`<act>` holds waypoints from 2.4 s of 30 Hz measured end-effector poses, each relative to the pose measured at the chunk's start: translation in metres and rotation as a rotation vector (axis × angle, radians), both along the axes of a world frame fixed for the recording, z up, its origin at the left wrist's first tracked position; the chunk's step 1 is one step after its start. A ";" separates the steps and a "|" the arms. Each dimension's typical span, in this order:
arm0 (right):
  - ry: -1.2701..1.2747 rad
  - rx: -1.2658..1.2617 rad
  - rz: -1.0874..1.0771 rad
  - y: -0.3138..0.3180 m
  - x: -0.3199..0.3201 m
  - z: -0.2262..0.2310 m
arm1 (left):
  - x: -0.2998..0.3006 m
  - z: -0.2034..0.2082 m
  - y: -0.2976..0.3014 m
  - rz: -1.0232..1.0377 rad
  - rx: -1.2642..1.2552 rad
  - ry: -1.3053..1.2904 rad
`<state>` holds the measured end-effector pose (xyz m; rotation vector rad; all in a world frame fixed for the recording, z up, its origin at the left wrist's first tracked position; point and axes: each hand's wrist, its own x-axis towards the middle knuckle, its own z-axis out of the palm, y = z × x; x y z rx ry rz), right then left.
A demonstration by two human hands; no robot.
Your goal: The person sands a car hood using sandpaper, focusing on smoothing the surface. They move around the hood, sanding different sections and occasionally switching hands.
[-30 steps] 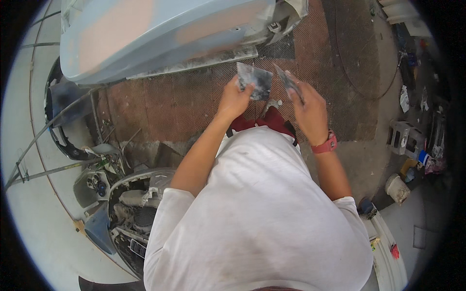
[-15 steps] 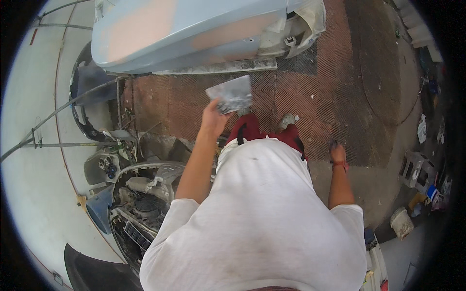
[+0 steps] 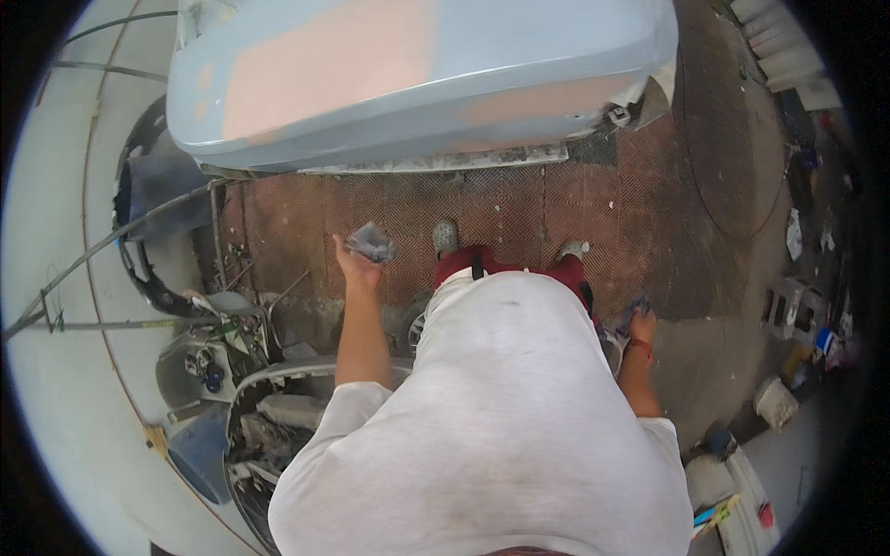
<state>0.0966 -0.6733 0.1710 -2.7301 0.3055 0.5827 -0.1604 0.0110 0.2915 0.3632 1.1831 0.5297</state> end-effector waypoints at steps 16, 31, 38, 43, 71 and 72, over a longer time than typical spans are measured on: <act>-0.200 -0.355 0.033 0.241 -0.145 0.231 | 0.039 -0.232 0.191 0.027 -0.395 -0.851; -0.092 -0.401 -0.176 0.242 -0.272 0.238 | 0.071 -0.264 0.205 0.048 -0.458 -0.993; -0.133 -0.395 -0.101 0.235 -0.266 0.224 | 0.072 -0.258 0.203 -0.017 -0.438 -1.055; -0.138 -0.180 -0.144 0.261 -0.234 0.217 | 0.056 -0.222 0.190 0.008 -0.412 -0.934; -0.571 1.552 -0.035 0.381 0.023 0.289 | -0.053 0.105 0.141 -0.490 -0.025 -0.805; -0.596 1.546 0.006 0.384 0.031 0.292 | -0.054 0.109 0.141 -0.491 -0.018 -0.802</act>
